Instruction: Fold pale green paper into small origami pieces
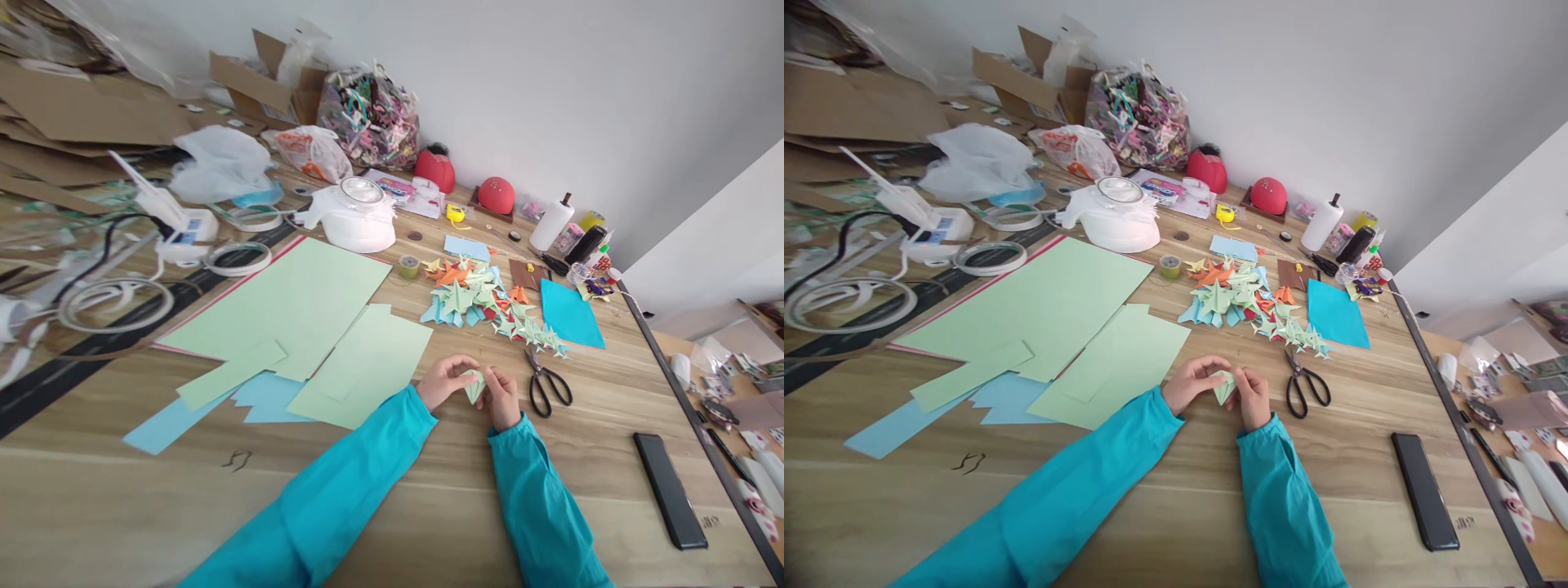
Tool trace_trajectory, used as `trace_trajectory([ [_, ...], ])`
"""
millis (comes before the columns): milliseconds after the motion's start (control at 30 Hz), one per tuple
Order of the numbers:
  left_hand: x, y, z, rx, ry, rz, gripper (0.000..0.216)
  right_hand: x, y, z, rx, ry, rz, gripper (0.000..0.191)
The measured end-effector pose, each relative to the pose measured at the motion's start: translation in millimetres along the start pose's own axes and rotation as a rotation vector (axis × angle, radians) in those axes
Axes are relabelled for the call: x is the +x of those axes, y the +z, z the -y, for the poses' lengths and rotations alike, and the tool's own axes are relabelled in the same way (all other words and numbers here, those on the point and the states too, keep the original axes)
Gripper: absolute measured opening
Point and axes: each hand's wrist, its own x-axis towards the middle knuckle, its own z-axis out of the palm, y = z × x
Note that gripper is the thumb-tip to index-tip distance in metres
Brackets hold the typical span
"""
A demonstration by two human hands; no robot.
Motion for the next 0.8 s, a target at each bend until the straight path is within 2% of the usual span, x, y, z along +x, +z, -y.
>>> trace_trajectory([
  [67,0,0,0,0.02,0.011,0.007,0.033,1,0,-3,0.015,-0.001,-0.014,0.039],
  [167,1,-1,0,0.07,0.009,-0.039,0.025,-1,0,-3,0.024,-0.006,0.003,0.042],
  [300,3,-2,2,0.086,0.029,-0.142,0.022,-4,2,5,0.023,0.002,0.049,0.032],
  [400,4,-2,3,0.037,-0.011,-0.185,0.02,-5,5,12,-0.014,-0.006,0.054,0.029],
  [667,7,-4,7,-0.041,-0.07,-0.192,0.021,-5,8,14,0.009,-0.162,-0.002,0.025],
  [800,6,-3,6,0.007,0.002,-0.195,0.027,-4,7,12,-0.047,-0.152,0.014,0.023],
])
